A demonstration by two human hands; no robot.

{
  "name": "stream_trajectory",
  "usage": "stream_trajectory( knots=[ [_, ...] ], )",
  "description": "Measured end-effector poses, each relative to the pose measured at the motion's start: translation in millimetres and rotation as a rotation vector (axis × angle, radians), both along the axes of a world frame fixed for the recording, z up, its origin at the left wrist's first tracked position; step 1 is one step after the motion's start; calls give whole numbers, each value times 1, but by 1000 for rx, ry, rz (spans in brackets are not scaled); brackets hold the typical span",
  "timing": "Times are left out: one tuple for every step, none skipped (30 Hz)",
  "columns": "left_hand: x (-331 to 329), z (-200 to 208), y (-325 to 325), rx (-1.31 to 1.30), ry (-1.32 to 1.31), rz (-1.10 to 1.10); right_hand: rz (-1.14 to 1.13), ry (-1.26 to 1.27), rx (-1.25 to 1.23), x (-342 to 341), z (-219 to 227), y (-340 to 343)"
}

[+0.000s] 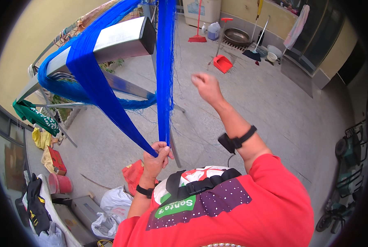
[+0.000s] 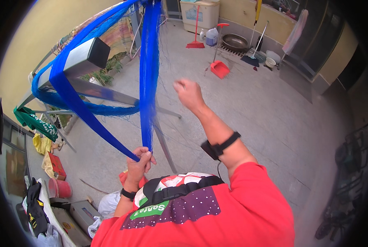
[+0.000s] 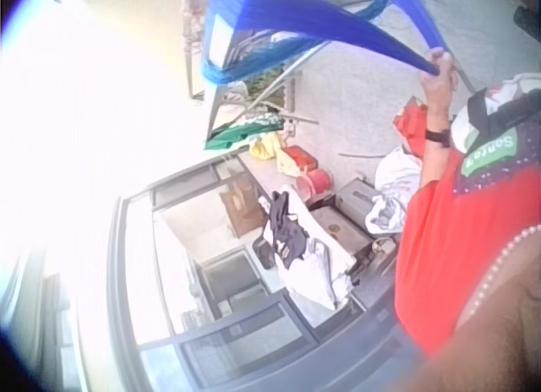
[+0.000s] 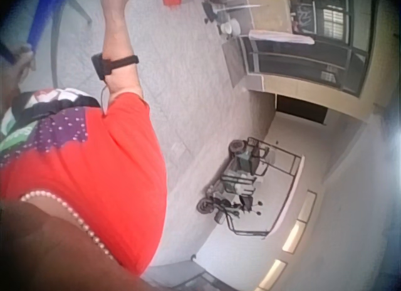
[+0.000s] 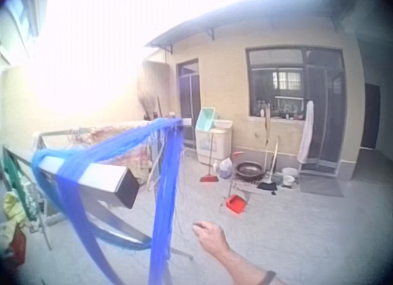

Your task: The person repairs a blue fishing net by hand, repeatedly pulling loose threads through the mesh and tightening them. The net is draped over a metal frame while the person works on individual sections.

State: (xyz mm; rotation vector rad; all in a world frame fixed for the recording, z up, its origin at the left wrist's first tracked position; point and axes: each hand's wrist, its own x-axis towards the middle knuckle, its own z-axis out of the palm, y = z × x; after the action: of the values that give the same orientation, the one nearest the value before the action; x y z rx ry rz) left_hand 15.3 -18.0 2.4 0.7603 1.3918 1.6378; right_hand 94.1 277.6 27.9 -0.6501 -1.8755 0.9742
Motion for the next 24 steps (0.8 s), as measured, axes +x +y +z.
stream_trajectory(
  knots=[
    [0,1,1,6,-4,3,-10,67,-31,-19,18,5],
    [1,1,0,8,-6,7,-3,169,-21,-36,35,7],
    [2,2,0,8,-10,11,9,137,-113,-53,48,9],
    [3,2,0,10,-6,18,39,137,-171,-65,59,10],
    [3,3,0,11,-3,28,113,158,-364,-72,67,12],
    [3,3,0,13,-1,41,196,188,-547,-79,73,13],
    [3,3,0,16,4,55,281,216,-726,-84,76,13],
    [2,2,0,19,7,69,313,291,-767,-84,76,13],
    [2,1,0,23,9,82,289,334,-797,-83,73,13],
    [2,0,0,28,8,129,249,375,-825,-81,70,13],
    [1,-1,-1,33,6,176,231,425,-842,-78,66,15],
    [0,-2,-1,37,6,220,177,449,-848,-75,60,17],
    [-1,-3,-2,55,14,245,140,503,-910,-70,55,20],
    [-3,-3,-2,73,22,266,136,575,-959,-63,49,24],
    [-5,-4,-2,89,28,289,106,643,-1013,-58,45,29],
    [-6,-4,-2,90,26,281,111,662,-1039,-54,40,33],
    [-6,-5,-1,80,42,279,166,654,-1027,-50,37,36],
    [-5,-6,0,75,61,283,210,643,-1019,-46,35,39],
    [-5,-6,2,92,84,278,235,631,-1014,-44,33,42],
    [-5,-7,3,87,68,291,220,616,-992,-43,32,42],
    [-6,-7,4,105,57,297,232,603,-967,-41,32,42],
    [-6,-7,5,133,46,306,234,588,-944,-40,32,41],
    [-6,-8,4,126,45,309,240,566,-925,-39,33,38],
    [-6,-8,4,129,45,314,276,579,-925,-36,34,36]
  ],
)
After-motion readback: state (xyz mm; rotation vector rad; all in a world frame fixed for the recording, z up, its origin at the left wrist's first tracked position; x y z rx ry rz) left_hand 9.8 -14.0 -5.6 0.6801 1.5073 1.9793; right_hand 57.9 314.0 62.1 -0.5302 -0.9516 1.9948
